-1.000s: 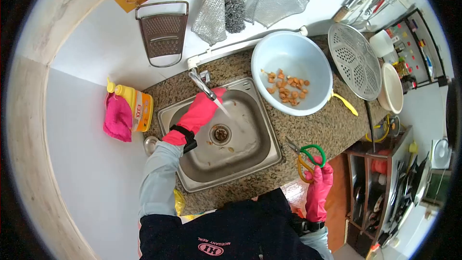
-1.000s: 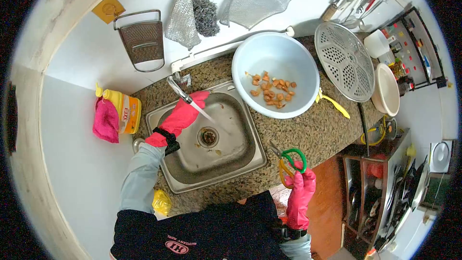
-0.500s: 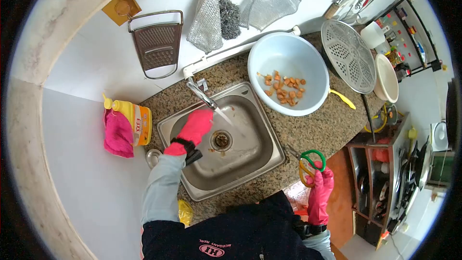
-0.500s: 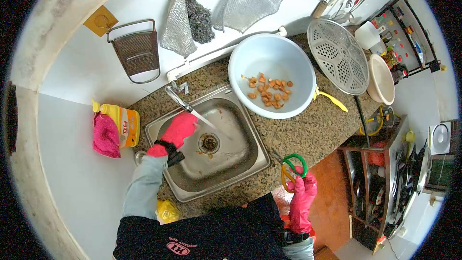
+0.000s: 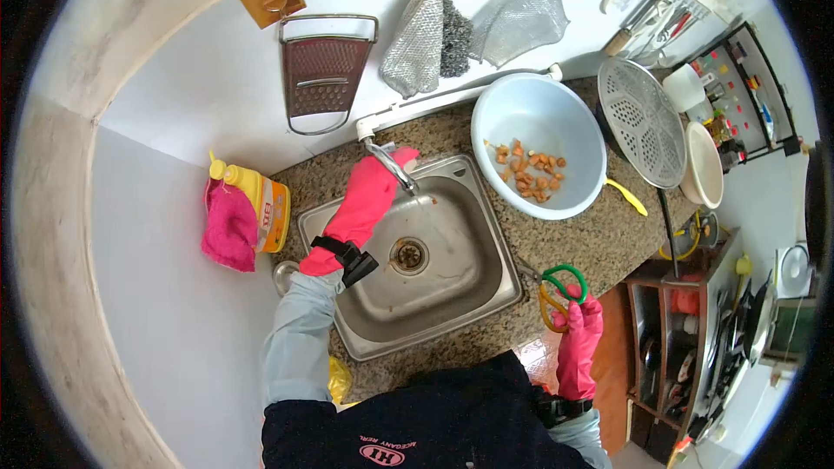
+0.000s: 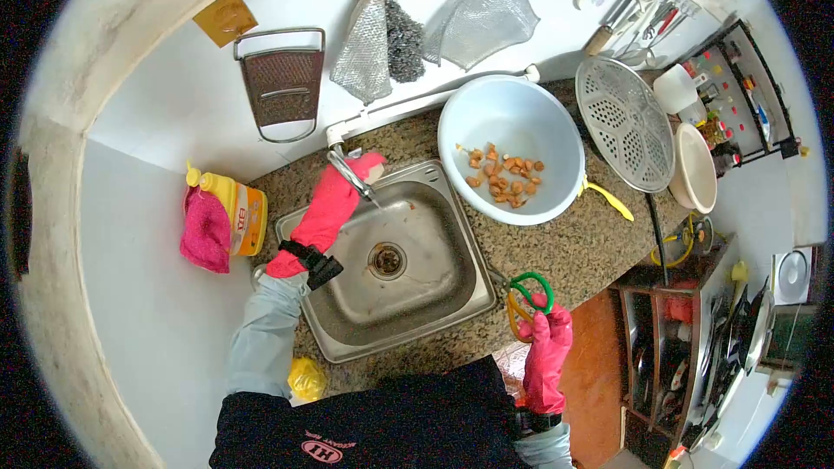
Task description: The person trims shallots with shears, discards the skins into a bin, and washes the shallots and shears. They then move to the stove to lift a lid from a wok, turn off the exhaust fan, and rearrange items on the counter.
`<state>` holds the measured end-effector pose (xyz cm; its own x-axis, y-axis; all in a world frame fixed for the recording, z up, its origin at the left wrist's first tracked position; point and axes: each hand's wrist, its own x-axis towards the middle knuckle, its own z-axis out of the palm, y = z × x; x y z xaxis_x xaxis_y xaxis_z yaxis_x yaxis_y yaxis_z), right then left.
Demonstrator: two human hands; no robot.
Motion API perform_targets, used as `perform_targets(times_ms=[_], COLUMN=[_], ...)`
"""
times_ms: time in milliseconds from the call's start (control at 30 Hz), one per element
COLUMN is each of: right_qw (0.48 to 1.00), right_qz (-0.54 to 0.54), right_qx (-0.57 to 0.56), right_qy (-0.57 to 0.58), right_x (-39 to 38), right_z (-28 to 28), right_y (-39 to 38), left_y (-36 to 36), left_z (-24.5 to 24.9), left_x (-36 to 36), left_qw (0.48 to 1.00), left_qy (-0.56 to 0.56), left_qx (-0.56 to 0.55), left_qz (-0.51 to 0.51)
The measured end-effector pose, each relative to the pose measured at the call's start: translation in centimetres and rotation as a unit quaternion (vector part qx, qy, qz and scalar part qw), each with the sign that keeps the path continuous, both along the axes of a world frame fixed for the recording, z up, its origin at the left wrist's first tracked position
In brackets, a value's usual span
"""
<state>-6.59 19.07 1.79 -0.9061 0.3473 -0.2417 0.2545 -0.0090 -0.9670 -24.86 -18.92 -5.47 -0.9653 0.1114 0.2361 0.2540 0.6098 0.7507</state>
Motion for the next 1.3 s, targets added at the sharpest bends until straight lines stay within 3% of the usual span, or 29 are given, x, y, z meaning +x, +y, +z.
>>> perform_targets(times_ms=[67,100,200,233,300,433,500,600,800,1033,1100,1233,1300], right_qw=[1.0,1.0,1.0,1.0,1.0,1.0,1.0,1.0,1.0,0.999,0.999,0.999,0.999], right_qz=[-0.01,-0.016,-0.021,-0.019,-0.023,-0.011,-0.013,-0.01,-0.014,-0.008,-0.018,-0.022,-0.013], right_qx=[0.001,-0.002,-0.003,0.001,0.0,0.002,-0.002,-0.014,-0.018,-0.03,-0.027,-0.026,-0.03], right_qy=[-0.004,-0.005,-0.01,-0.015,-0.015,-0.022,-0.014,-0.002,-0.002,-0.005,-0.007,-0.003,-0.007], right_x=[0.4,0.3,0.5,0.6,0.7,0.6,0.5,0.5,0.9,0.8,0.7,0.5,0.5], right_z=[0.1,0.4,0.1,-0.1,-0.3,-0.5,-0.5,-0.1,-0.4,-0.4,-0.4,-0.7,-1.1], right_y=[0.1,-0.2,0.2,0.4,0.6,0.6,0.2,0.5,1.4,1.8,1.8,2.2,2.6], left_y=[0.1,0.8,2.0,2.0,1.5,1.0,0.9,-0.4,-0.3,2.4,4.2,4.7,5.2], left_z=[0.4,2.7,2.7,2.8,2.8,2.9,4.5,2.7,1.7,2.3,2.0,-1.2,-2.5], left_x=[-0.1,1.4,2.7,3.1,3.9,3.4,2.6,1.0,2.0,4.8,6.8,7.6,7.3], left_qw=[0.999,0.99,0.989,0.99,1.0,0.998,0.984,0.986,0.988,0.994,0.965,0.941,0.899], left_qy=[-0.045,-0.053,0.0,0.001,-0.007,0.012,-0.124,-0.146,-0.087,-0.079,-0.08,-0.166,-0.221], left_qx=[0.026,0.133,0.111,0.109,-0.009,-0.004,0.072,0.05,0.118,0.054,0.217,0.253,0.337], left_qz=[0.017,0.017,0.096,0.093,0.012,0.061,0.11,0.06,0.041,0.061,0.122,0.151,0.173])
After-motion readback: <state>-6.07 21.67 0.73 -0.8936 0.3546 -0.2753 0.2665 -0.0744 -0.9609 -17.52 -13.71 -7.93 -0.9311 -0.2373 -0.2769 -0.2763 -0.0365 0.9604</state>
